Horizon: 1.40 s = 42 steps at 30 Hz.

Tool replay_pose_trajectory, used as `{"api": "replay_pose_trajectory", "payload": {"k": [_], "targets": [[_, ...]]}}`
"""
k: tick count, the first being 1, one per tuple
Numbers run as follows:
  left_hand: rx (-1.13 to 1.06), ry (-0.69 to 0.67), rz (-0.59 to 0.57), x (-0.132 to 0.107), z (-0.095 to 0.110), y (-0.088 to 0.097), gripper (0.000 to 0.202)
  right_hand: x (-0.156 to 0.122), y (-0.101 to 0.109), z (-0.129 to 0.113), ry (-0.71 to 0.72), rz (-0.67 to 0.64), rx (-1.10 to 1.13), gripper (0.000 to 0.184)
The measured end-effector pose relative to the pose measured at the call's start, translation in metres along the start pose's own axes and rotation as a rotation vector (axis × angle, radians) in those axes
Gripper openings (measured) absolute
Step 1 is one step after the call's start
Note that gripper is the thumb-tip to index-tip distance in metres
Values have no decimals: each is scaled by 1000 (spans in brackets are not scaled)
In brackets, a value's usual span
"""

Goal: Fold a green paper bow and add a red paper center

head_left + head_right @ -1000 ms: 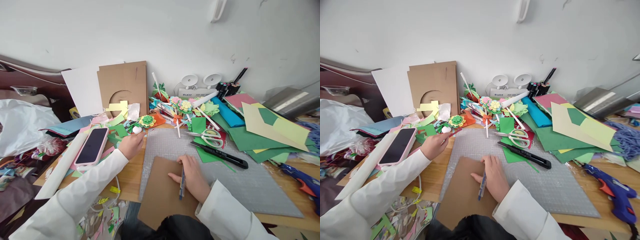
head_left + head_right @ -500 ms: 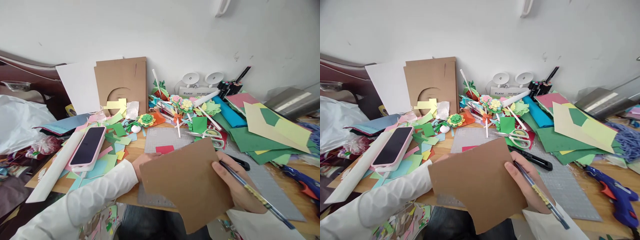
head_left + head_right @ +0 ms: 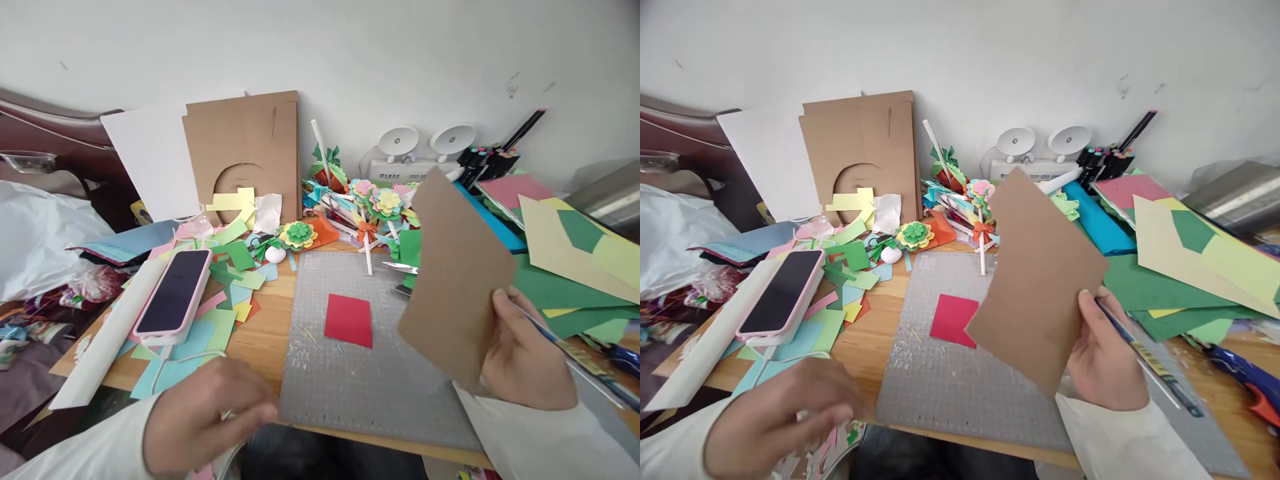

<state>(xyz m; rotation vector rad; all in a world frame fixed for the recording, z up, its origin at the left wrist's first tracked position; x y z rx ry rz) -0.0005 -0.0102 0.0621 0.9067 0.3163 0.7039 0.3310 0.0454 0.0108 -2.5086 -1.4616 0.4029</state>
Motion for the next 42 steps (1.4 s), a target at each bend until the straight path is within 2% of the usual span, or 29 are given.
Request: {"api": "replay_pose_trajectory", "payload": {"k": [2, 3, 5, 7, 9, 11, 15, 19, 25, 28, 30, 33, 35, 37, 38, 39, 42], "targets": [[-322, 162, 109, 7, -21, 16, 26, -5, -23, 8, -16, -81, -11, 11], [-468, 233, 149, 14, -31, 19, 27, -11, -38, 12, -21, -140, -14, 13], [-749, 284, 271, 31, -43, 22, 39, -25, -72, 23, -30, -294, -65, 18], [-891, 356, 359, 47, -54, 17, 47, -40, -104, 32, 1, -462, -189, 18], [-947, 442, 466, 54, -67, 11, 45, -50, -128, 40, 62, -629, -345, 17], [-1010, 489, 510, 55, -76, 5, 46, -49, -135, 49, 133, -703, -514, 16], [-976, 646, 590, 31, -106, 4, 49, -34, -119, 66, 335, -711, -857, 14], [-959, 742, 591, 11, -128, -2, 46, -45, -121, 82, 605, -896, -1155, 31], [-1030, 790, 523, 23, -128, -24, 46, -44, -134, 88, 637, -1050, -1310, 30], [-959, 804, 513, 29, -128, -27, 52, -41, -136, 87, 644, -1071, -1318, 30], [-813, 799, 532, 26, -131, -20, 58, -41, -135, 87, 648, -1067, -1317, 31], [-354, 780, 635, 8, -130, 7, 77, -41, -133, 86, 653, -1051, -1320, 32], [42, 692, 744, -2, -113, 34, 94, -41, -133, 86, 659, -1043, -1321, 31], [348, 542, 767, 0, -88, 47, 97, -42, -133, 86, 670, -1038, -1318, 31], [437, 457, 710, 9, -78, 47, 94, -42, -132, 85, 677, -1036, -1315, 31], [484, 365, 598, 22, -71, 40, 88, -42, -132, 85, 683, -1035, -1312, 31], [459, 81, 129, 65, -59, -8, 85, -43, -132, 85, 700, -1033, -1303, 31]]}}
Point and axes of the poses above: each hand's wrist, its own x-axis towards the middle knuckle, its own y-axis out of the back of the hand, z = x × y, the point moved 10 cm from there along x, towards the middle knuckle, and after that the axes turned 4 degrees about -y, right-handed, at the moved point
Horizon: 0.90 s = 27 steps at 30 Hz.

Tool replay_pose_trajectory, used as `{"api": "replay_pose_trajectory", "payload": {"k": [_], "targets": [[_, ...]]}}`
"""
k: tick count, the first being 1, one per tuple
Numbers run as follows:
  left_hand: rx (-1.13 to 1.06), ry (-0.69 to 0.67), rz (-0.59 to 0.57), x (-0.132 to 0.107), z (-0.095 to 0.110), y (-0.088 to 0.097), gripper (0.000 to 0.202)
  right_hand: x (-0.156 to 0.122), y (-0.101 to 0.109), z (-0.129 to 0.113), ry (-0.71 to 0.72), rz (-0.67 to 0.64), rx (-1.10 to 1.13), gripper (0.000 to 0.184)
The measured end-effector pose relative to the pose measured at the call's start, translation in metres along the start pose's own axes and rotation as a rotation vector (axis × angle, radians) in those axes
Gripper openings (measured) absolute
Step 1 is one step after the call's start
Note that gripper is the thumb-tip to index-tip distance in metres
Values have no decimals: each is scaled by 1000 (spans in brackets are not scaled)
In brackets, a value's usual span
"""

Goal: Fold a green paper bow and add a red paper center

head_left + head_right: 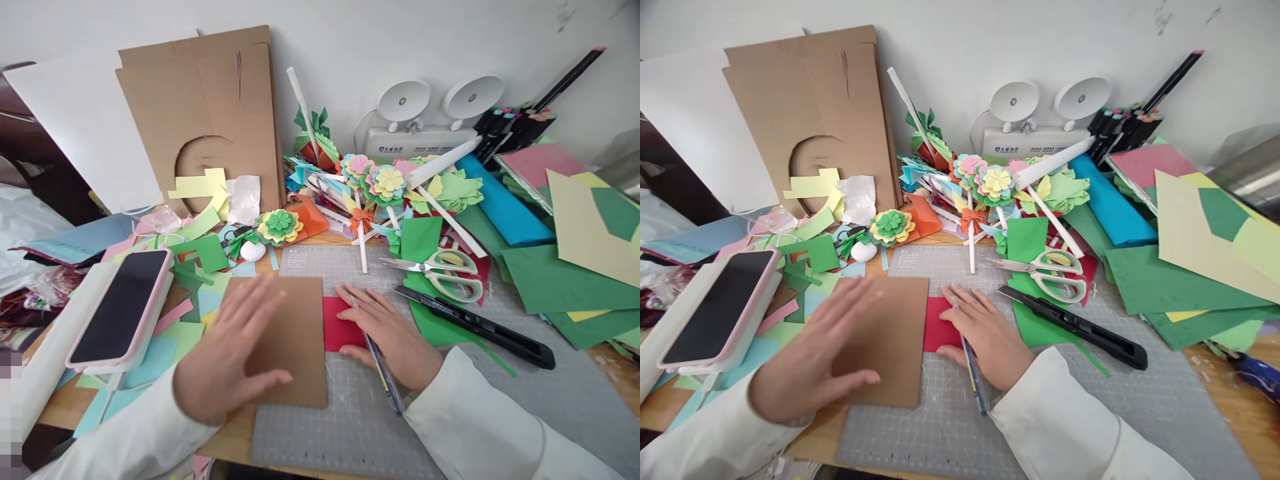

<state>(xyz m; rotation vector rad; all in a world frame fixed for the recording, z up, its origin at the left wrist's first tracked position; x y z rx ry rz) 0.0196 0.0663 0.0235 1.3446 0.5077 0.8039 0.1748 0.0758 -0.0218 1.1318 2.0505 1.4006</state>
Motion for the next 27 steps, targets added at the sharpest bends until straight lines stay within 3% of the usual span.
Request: {"api": "replay_pose_trajectory", "payload": {"k": [3, 7, 27], "targets": [[-43, -187, -157, 22, 18, -32, 99, 0, 2, -1, 8, 16, 4, 29], [-80, -217, -179, 39, 18, -54, 102, 1, 4, -2, 9, 32, 12, 26], [-126, -204, -184, 47, 17, -57, 102, 2, 4, 0, 3, 38, 38, 27]]}}
Point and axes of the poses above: each hand's wrist, its own x-axis towards the middle knuckle, its own y-axis out of the back of the hand, z = x × y, the point moved 10 cm from there along x, towards the middle knuckle, and after that the axes turned 4 degrees about -y, right-handed, at the moved point
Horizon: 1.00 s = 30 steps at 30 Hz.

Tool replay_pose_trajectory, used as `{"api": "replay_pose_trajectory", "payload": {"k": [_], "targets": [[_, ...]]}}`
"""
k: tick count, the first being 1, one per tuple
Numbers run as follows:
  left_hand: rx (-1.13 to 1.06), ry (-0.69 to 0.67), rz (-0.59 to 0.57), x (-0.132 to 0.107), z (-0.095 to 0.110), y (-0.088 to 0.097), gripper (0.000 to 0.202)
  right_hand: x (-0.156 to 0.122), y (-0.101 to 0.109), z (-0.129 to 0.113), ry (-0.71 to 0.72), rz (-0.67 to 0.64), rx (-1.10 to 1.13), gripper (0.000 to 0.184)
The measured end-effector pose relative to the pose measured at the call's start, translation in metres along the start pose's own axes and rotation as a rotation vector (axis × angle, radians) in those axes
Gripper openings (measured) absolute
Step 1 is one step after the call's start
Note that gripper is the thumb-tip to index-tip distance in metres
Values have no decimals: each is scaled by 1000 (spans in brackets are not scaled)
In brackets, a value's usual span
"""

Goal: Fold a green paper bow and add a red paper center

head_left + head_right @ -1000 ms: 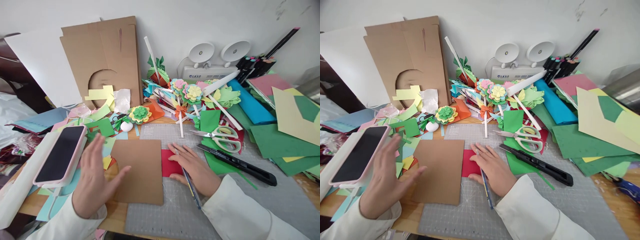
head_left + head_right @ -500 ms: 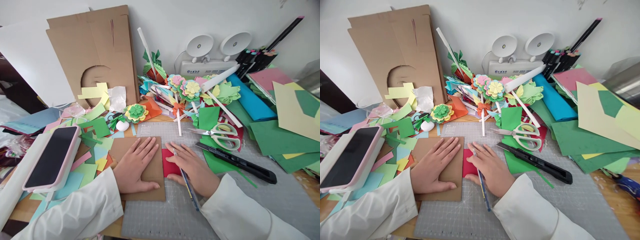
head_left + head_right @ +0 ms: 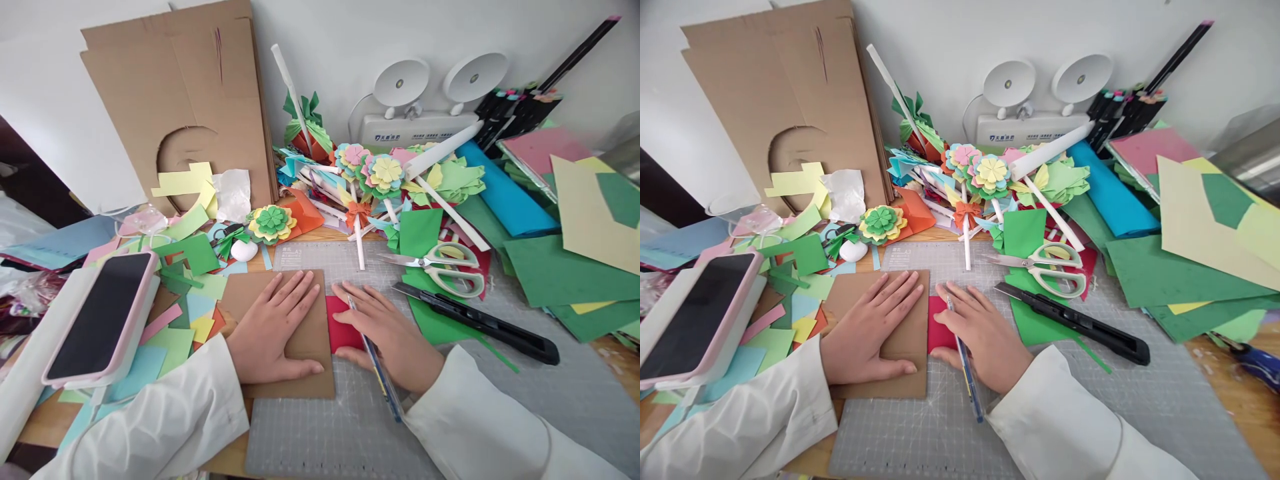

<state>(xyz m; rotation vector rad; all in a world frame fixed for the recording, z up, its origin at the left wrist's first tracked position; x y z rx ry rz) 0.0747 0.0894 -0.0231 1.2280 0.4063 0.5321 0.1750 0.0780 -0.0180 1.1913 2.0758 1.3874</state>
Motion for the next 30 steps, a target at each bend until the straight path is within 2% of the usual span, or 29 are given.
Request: {"api": "replay_pose_trajectory", "payload": {"k": [5, 7, 10, 12, 15, 18, 23, 30], "targets": [[-21, -8, 10, 1, 0, 2, 101, -1, 4, 0, 6, 19, 61, 27], [-30, -7, 10, 1, 0, 2, 101, -1, 13, 3, -34, 80, 158, 28], [-51, -5, 18, 0, -1, 3, 101, 3, 32, 20, -203, 257, 422, 25], [-59, -8, 26, 0, -1, 3, 101, 9, 37, 32, -328, 334, 630, 19], [-54, -15, 30, -1, -1, 3, 101, 28, 25, 38, -419, 303, 817, 22], [-44, -20, 30, -1, -1, 3, 102, 37, 20, 45, -459, 370, 763, 30], [-58, -24, 26, -1, -2, 4, 102, 32, 16, 52, -480, 460, 641, 35], [-72, -32, 22, -1, -3, 3, 102, 33, 16, 48, -453, 421, 519, 32]]}}
Point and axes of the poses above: each hand's wrist, its own x-axis towards the middle knuckle, its own y-axis out of the back of the hand, z = x × y, the point moved 10 cm from there along x, towards the middle knuckle, and after that the axes turned 4 degrees about -y, right-handed, at the moved point
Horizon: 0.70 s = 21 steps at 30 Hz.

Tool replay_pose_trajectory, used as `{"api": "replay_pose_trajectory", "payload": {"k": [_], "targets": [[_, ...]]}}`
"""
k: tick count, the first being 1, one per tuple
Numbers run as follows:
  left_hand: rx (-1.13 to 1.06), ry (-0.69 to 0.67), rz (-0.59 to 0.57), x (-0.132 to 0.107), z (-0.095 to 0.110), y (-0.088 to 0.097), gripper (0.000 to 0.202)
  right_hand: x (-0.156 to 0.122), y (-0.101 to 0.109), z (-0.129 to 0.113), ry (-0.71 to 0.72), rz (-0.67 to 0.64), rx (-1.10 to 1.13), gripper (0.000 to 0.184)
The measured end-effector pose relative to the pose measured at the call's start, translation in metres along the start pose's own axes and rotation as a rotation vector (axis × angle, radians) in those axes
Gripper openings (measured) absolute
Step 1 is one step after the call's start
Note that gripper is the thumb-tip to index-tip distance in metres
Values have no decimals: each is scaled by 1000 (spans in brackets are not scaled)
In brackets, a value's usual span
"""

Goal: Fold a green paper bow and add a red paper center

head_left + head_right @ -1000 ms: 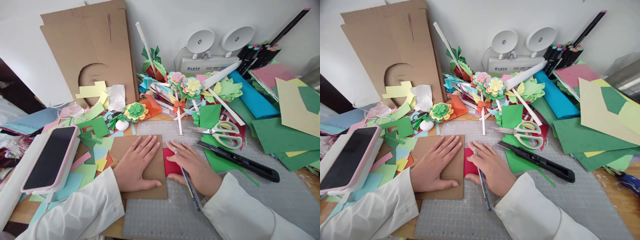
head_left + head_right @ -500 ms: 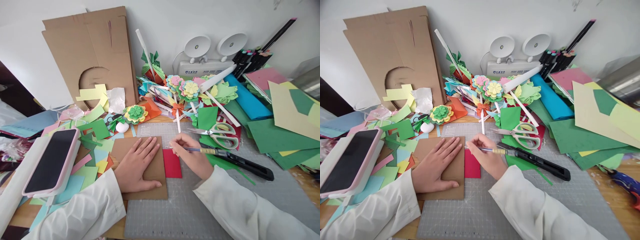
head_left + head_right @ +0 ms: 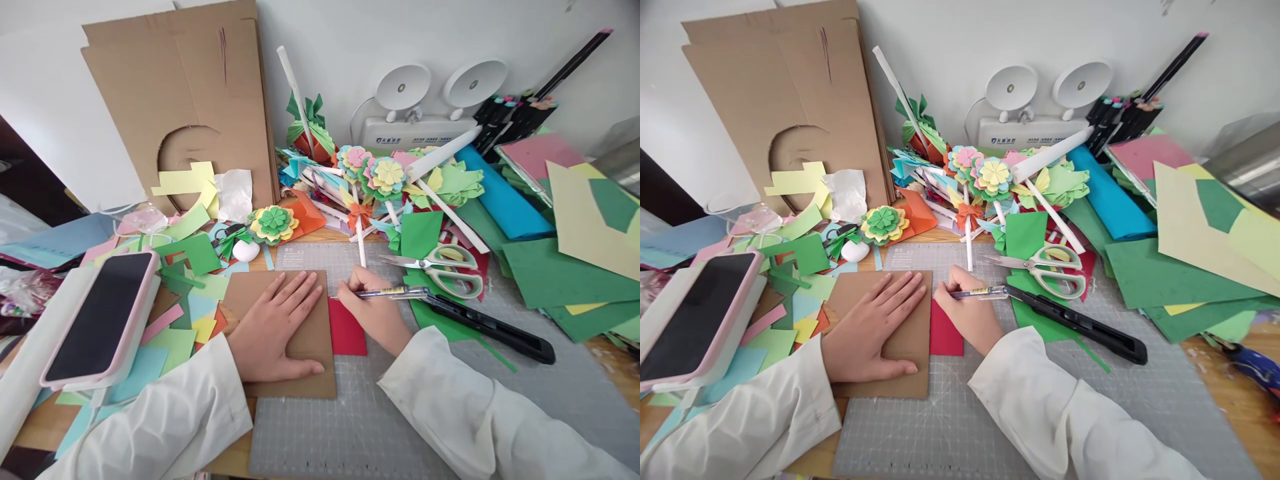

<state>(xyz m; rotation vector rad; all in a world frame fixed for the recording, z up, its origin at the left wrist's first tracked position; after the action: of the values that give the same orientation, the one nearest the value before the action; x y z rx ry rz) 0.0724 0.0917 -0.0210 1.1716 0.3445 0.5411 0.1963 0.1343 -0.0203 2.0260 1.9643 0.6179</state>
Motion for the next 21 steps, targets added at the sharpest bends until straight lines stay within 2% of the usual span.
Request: {"api": "replay_pose_trajectory", "payload": {"k": [21], "targets": [[15, -6, -31, 0, -1, -1, 104, 2, -4, -7, 52, -28, -94, 31]]}}
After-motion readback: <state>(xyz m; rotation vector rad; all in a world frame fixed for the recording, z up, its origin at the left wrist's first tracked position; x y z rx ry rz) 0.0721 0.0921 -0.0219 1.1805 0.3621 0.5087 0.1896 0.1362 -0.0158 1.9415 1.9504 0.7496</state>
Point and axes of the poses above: each hand's wrist, its own x-axis towards the middle knuckle, its own y-axis out of the back of the hand, z = x × y, the point moved 10 cm from there along x, towards the middle knuckle, and after that the axes turned 4 degrees about -y, right-handed, at the moved point
